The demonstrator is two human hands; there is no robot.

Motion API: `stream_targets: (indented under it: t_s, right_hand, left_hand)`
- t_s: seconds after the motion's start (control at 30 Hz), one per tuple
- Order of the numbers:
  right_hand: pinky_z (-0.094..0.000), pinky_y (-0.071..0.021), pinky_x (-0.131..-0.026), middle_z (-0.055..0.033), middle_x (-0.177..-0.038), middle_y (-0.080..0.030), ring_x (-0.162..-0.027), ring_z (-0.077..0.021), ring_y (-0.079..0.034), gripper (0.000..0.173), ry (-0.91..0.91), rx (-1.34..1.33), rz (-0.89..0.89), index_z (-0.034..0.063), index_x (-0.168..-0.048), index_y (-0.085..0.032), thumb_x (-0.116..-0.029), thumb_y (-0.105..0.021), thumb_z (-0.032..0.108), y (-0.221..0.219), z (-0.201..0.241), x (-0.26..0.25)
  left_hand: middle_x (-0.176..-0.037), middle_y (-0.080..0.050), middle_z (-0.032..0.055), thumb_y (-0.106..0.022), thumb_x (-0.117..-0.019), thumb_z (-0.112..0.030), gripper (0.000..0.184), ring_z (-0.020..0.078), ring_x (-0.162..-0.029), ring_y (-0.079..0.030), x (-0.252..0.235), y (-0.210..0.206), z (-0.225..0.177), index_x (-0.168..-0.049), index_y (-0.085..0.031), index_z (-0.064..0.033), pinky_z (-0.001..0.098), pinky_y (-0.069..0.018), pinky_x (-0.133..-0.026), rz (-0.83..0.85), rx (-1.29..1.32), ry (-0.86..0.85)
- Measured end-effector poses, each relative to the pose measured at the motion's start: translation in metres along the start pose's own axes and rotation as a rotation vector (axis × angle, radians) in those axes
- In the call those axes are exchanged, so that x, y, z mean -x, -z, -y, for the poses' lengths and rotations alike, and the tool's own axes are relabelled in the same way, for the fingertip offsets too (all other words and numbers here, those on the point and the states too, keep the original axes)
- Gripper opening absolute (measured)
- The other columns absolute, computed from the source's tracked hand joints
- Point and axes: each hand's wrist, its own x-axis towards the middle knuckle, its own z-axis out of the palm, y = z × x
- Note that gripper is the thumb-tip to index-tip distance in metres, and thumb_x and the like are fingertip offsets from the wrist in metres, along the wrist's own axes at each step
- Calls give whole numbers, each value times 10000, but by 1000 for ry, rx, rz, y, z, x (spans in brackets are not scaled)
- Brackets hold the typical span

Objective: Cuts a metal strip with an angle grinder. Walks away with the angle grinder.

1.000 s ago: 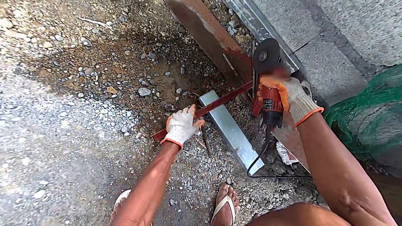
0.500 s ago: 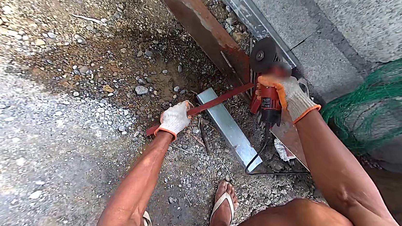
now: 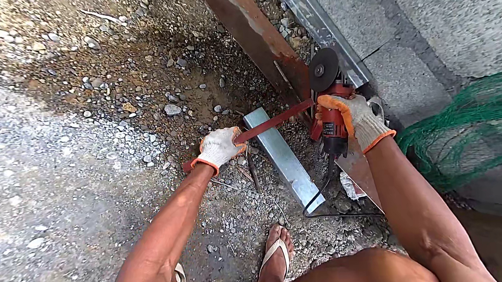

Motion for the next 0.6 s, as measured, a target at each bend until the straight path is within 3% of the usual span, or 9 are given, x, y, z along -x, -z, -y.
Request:
stream_targets:
  t_s: [0.07, 0.13, 0.17, 0.3, 0.5, 0.6]
  right_hand:
    - [-364, -604, -680, -20, -908, -737, -787, -145, -714, 637, 2, -18, -5, 153, -1143, -692, -683, -879, 552, -4, 5, 1]
    - [-348, -622, -679, -46, -884, -742, -765, -163, -728, 599, -16, -82, 9, 101, -1140, -677, -711, -890, 461, -9, 13, 7]
    - [-362, -636, -675, -77, -886, -745, -753, -193, -738, 593, -27, -123, 29, 70, -1154, -663, -729, -893, 414, -11, 17, 9]
    - [-434, -656, -727, -131, -953, -754, -807, -266, -755, 630, -32, -146, 130, 50, -1208, -650, -728, -909, 366, -25, 11, 5]
    - [-454, -648, -764, -113, -961, -749, -828, -241, -749, 695, 1, 18, 191, 57, -1202, -647, -678, -942, 405, -47, -6, 1]
    - [-440, -636, -766, -88, -954, -749, -830, -213, -740, 689, 13, 87, 200, 74, -1187, -661, -684, -930, 459, -53, -8, -1]
  left_hand:
    - [-1169, -723, 99, -723, -879, -543, 454, 348, -1006, -714, -2, -3, -8, -1198, -701, -220, 629, -572, -789, -71, 12, 7]
    - [-1376, -630, 92, -704, -914, -482, 493, 357, -1007, -713, -6, -8, -18, -1346, -633, -255, 625, -588, -785, -65, 15, -5]
    - [-1400, -618, 108, -685, -933, -449, 521, 378, -1004, -712, -8, -7, -24, -1410, -593, -261, 633, -583, -778, -51, 0, 3]
    - [-1094, -726, 187, -620, -976, -423, 504, 430, -1002, -705, -12, 2, -34, -1418, -558, -190, 668, -544, -780, 39, -65, 47]
    - [-1044, -735, 184, -636, -969, -403, 355, 428, -997, -706, -17, 11, -45, -1230, -675, -166, 680, -532, -781, 19, -121, 39]
    - [-1113, -727, 191, -748, -875, -465, 523, 451, -1018, -694, -22, 16, -46, -1306, -653, -186, 708, -530, -796, -5, -71, 72]
